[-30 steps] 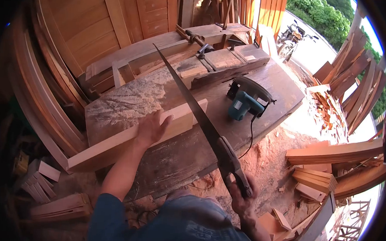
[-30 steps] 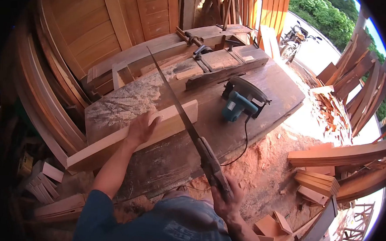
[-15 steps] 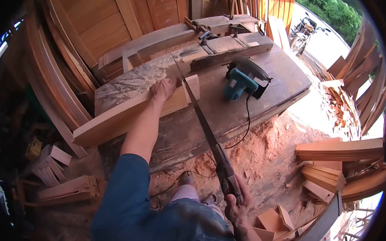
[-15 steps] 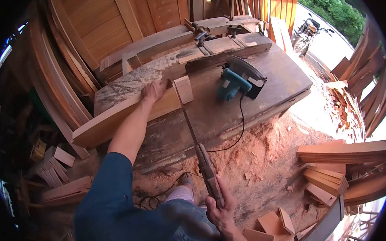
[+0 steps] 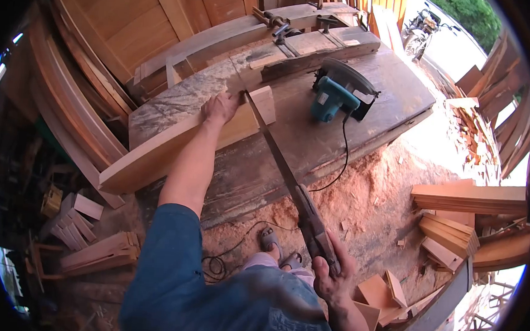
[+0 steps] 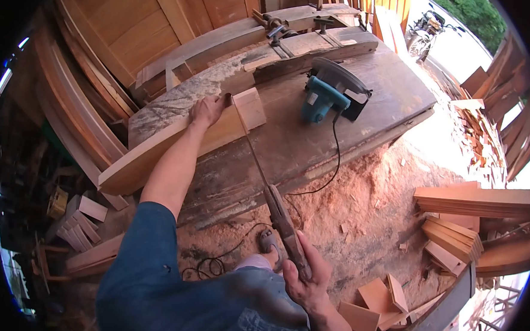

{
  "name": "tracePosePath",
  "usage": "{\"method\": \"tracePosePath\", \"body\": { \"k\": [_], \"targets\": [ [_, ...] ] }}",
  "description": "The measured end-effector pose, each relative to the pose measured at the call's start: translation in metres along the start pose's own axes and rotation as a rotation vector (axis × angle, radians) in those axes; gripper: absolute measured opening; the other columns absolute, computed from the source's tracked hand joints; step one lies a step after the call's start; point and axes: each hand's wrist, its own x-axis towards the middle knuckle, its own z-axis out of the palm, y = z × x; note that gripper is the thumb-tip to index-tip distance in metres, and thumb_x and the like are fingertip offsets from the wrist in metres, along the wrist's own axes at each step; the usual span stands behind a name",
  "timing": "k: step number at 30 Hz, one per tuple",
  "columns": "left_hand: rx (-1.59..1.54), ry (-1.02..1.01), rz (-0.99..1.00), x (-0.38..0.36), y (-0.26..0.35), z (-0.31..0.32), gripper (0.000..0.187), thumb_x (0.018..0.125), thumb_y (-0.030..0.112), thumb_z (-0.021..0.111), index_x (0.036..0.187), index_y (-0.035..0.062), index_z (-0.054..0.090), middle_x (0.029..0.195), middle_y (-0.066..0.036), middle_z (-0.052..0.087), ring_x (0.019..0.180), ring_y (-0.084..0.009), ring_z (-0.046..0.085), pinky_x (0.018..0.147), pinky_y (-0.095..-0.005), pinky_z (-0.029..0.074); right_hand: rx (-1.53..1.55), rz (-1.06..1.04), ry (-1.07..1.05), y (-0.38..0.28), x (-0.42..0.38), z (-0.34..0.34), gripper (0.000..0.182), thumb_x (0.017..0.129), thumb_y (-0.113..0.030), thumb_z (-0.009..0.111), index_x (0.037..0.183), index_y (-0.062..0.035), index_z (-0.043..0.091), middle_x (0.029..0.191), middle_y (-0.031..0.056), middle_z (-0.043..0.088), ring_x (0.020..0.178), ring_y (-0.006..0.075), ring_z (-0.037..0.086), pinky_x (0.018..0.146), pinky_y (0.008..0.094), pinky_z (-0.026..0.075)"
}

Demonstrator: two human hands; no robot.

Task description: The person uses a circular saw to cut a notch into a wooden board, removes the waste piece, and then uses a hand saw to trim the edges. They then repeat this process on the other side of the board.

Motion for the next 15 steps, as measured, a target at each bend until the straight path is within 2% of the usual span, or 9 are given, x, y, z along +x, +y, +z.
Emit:
{"method": "tracePosePath", "body": {
  "k": [2, 5, 8, 9, 12, 13, 15],
  "targets": [
    [0.003, 0.001, 0.0, -0.001, 0.001, 0.002, 0.059, 0.091, 0.067, 0.047, 0.104, 0.0169, 0.077, 0.108, -0.022, 0.072, 0.108, -0.0437, 0.066, 0.095, -0.0504, 0.05, -0.037, -0.015, -0.01, 0.009, -0.014, -0.01, 0.055, 0.09, -0.022, 0.067, 0.134, 0.0089, 0.054, 0.098, 0.018, 0.072, 0.087, 0.0213, 0.072, 0.077, 0.0308, 0.054],
    [0.028, 0.028, 0.0, 0.002, -0.003, 0.009, 0.059, 0.091, 0.067, 0.048, 0.103, 0.0171, 0.077, 0.108, -0.022, 0.072, 0.108, -0.0428, 0.066, 0.095, -0.0497, 0.051, 0.117, 0.071, 0.011, 0.014, -0.048, -0.027, 0.056, 0.09, -0.023, 0.067, 0.133, 0.0104, 0.054, 0.101, 0.0186, 0.073, 0.088, 0.0221, 0.072, 0.079, 0.0307, 0.055],
    [0.027, 0.037, -0.006, 0.001, -0.002, 0.007, 0.06, 0.091, 0.068, 0.048, 0.104, 0.0169, 0.077, 0.109, -0.022, 0.072, 0.109, -0.0419, 0.066, 0.096, -0.0494, 0.05, 0.07, 0.028, 0.05, 0.023, -0.059, -0.035, 0.058, 0.089, -0.025, 0.067, 0.132, 0.0119, 0.054, 0.104, 0.019, 0.073, 0.09, 0.023, 0.073, 0.08, 0.0306, 0.055],
    [0.021, 0.04, -0.011, 0.0, -0.001, 0.006, 0.061, 0.091, 0.068, 0.047, 0.105, 0.0169, 0.077, 0.11, -0.022, 0.072, 0.11, -0.0416, 0.066, 0.096, -0.0493, 0.05, 0.009, -0.1, 0.07, 0.017, -0.042, -0.029, 0.054, 0.09, -0.021, 0.067, 0.133, 0.0097, 0.056, 0.1, 0.0193, 0.073, 0.088, 0.0212, 0.072, 0.078, 0.0315, 0.055],
    [0.025, 0.017, -0.036, -0.01, 0.005, -0.002, 0.061, 0.091, 0.068, 0.047, 0.109, 0.0171, 0.076, 0.113, -0.021, 0.071, 0.112, -0.0414, 0.065, 0.097, -0.049, 0.05, -0.067, -0.067, 0.05, 0.017, -0.008, -0.008, 0.05, 0.089, -0.014, 0.067, 0.134, 0.0067, 0.056, 0.092, 0.0174, 0.071, 0.08, 0.0192, 0.07, 0.073, 0.0314, 0.054],
    [0.027, 0.007, -0.046, -0.011, 0.008, -0.005, 0.061, 0.091, 0.068, 0.047, 0.11, 0.0172, 0.076, 0.113, -0.021, 0.071, 0.112, -0.0414, 0.065, 0.097, -0.0489, 0.05, -0.041, -0.061, 0.039, 0.015, 0.001, -0.003, 0.049, 0.088, -0.009, 0.066, 0.134, 0.0041, 0.057, 0.087, 0.015, 0.069, 0.074, 0.0183, 0.068, 0.069, 0.0313, 0.053],
    [0.036, 0.013, -0.041, -0.005, 0.005, -0.003, 0.061, 0.091, 0.068, 0.047, 0.112, 0.018, 0.076, 0.113, -0.021, 0.071, 0.112, -0.0418, 0.065, 0.097, -0.0491, 0.05, -0.05, -0.054, 0.019, 0.014, -0.004, -0.009, 0.049, 0.088, -0.01, 0.068, 0.134, 0.0044, 0.057, 0.085, 0.0137, 0.069, 0.072, 0.0183, 0.067, 0.068, 0.0309, 0.053]
  ]
}}
